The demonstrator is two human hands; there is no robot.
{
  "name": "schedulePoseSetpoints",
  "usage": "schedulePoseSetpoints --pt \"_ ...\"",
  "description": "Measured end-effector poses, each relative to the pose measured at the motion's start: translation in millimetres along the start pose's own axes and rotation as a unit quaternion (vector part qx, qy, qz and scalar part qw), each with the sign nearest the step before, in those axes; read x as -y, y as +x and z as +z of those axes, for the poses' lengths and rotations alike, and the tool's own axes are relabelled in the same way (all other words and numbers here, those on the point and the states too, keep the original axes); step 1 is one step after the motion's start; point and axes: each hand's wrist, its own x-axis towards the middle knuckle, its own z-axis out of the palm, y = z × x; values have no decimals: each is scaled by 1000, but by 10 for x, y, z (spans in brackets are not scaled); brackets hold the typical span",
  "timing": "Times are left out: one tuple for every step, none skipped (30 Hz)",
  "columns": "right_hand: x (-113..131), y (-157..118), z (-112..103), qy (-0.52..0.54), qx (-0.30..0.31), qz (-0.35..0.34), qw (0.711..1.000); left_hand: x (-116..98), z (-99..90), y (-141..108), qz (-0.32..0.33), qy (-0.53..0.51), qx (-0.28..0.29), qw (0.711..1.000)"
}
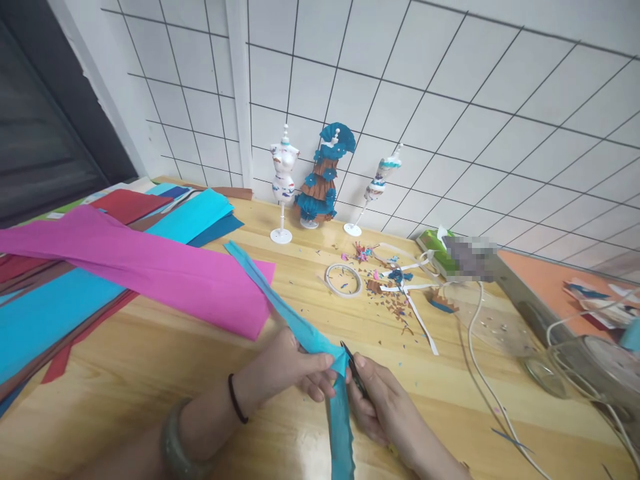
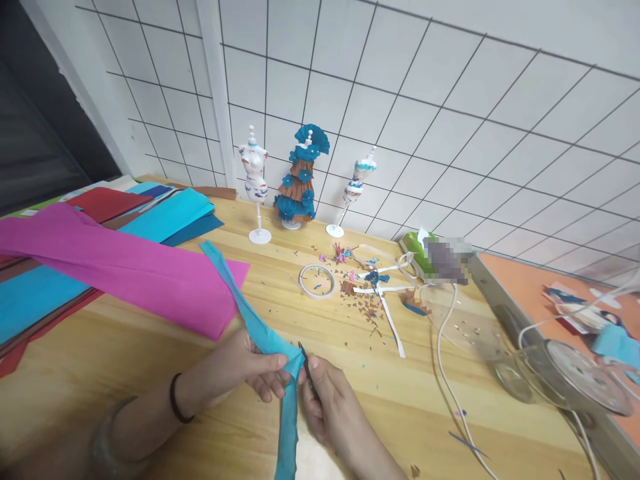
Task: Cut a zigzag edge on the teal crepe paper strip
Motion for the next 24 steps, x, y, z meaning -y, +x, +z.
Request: schedulePoseSetpoints --pt "0 -1 2 3 -1 -1 1000 -5 2 0 -1 0 0 1000" --pt "3 -3 4 4 -1 -2 1000 -12 4 0 -1 1 -1 1000" --pt "8 -4 7 4 -3 -3 1000 -20 5 0 -2 2 -2 1000" --pt "13 -4 9 2 -5 -5 1000 -28 5 0 -4 4 -2 1000" --pt "18 -5 9 -1 -6 -6 1000 -37 5 0 -5 7 -2 1000" --pt "22 -4 9 -3 -8 -6 1000 -46 3 0 -5 10 -3 1000" --pt "22 -3 6 -1 -11 -6 1000 -56 1 -1 -3 12 -5 1000" --pt "21 -1 1 3 -14 -5 1000 -66 -2 -3 0 15 -7 1000" --pt "17 1 -6 12 -21 -4 1000 -76 -5 -5 5 17 -9 1000" --pt "11 5 -16 22 -30 -5 999 -85 -8 -9 11 18 -12 1000" --pt "7 9 -26 30 -39 -8 999 -93 -11 -13 17 19 -12 1000" --pt "5 12 -35 34 -46 -12 998 -99 -14 -18 22 21 -11 999" --pt "6 15 -43 34 -49 -15 998 -102 -17 -23 26 23 -9 999" --pt "13 17 -47 28 -47 -18 998 -101 -21 -26 30 25 -8 999" --pt "24 17 -46 15 -37 -23 999 -98 -25 -29 34 30 -6 999" --pt "38 15 -41 -5 -23 -30 999 -93 -32 -29 37 38 -4 999" --pt "54 11 -33 -27 -8 -35 999 -87 -40 -26 42 43 -3 998" --pt "70 6 -21 -48 4 -36 998 -81 -49 -22 48 46 -1 998" --pt "82 -2 -9 -66 12 -32 997 -78 -59 -16 53 48 3 997" --pt "89 -10 3 -76 17 -24 997 -77 -70 -9 56 48 5 997" --pt "90 -19 13 -79 18 -13 997 -79 -80 -3 58 44 6 997" --pt "87 -28 21 -79 18 -4 997 -83 -89 2 58 35 4 998" --pt "79 -37 27 -80 19 -3 997 -89 -96 6 57 24 0 998" --pt "71 -44 32 -84 21 -7 996 -96 -99 7 56 13 -6 998"
